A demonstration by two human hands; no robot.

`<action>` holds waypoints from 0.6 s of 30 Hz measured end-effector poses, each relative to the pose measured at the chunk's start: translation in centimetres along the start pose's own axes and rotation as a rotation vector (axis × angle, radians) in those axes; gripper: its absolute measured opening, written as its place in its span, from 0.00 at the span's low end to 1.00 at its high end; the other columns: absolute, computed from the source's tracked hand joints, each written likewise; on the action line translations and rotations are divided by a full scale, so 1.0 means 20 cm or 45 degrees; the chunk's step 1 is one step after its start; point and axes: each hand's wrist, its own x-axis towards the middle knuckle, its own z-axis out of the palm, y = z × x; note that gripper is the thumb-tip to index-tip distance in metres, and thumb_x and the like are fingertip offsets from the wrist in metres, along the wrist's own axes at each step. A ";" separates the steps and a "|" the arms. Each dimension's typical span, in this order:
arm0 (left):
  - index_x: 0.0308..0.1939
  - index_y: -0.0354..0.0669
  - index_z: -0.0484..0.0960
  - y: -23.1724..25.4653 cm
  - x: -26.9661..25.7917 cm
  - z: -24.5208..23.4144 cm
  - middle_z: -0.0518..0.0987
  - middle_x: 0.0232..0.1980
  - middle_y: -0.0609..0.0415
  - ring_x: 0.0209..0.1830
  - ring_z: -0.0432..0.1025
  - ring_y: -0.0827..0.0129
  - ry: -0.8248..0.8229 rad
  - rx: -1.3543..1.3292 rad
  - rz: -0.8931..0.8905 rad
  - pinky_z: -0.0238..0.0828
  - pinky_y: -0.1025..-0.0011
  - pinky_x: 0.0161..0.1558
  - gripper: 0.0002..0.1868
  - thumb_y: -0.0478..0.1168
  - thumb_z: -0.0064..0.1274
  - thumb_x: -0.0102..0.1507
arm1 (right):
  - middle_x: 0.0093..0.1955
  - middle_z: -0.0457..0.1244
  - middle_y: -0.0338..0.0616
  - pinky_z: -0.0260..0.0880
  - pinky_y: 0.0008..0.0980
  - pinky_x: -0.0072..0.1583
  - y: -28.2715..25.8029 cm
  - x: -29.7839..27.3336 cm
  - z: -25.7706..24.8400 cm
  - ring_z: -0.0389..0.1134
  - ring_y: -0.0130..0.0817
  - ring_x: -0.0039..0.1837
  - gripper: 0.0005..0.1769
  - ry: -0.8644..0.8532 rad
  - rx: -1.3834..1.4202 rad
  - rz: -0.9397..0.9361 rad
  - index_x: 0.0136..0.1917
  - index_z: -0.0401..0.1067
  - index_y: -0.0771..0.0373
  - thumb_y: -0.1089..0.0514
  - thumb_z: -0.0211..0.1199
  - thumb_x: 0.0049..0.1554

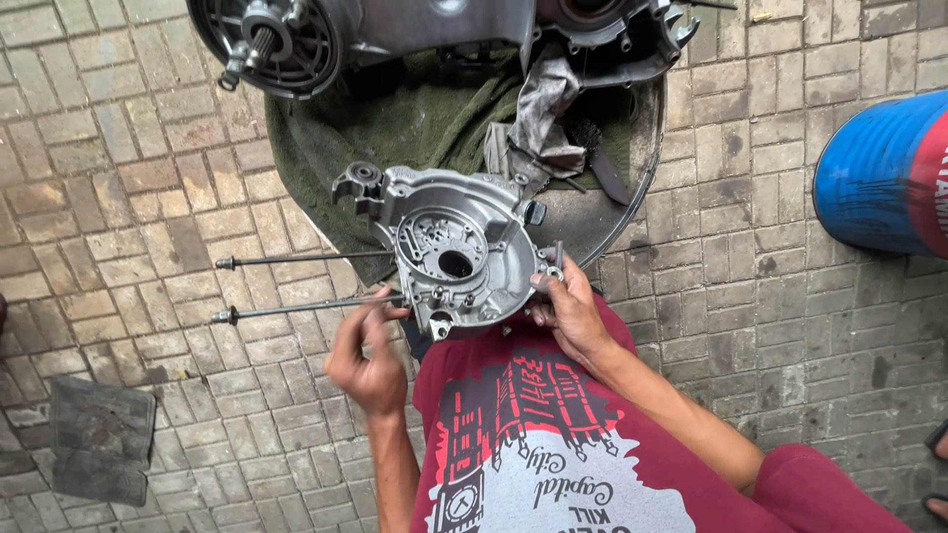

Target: The person scrubs a disassembled motorcycle engine casing with a wire brush, focusing on the interior surfaces and crevices. They rotate the part to access different areas while working over a collection basin.

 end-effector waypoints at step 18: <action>0.64 0.43 0.53 -0.11 0.08 0.32 0.80 0.39 0.34 0.58 0.76 0.42 0.128 -0.665 0.008 0.67 0.52 0.67 0.35 0.65 0.43 0.69 | 0.31 0.63 0.45 0.58 0.20 0.25 -0.14 0.09 -0.09 0.61 0.25 0.25 0.19 -0.228 -0.283 0.030 0.60 0.65 0.62 0.54 0.63 0.58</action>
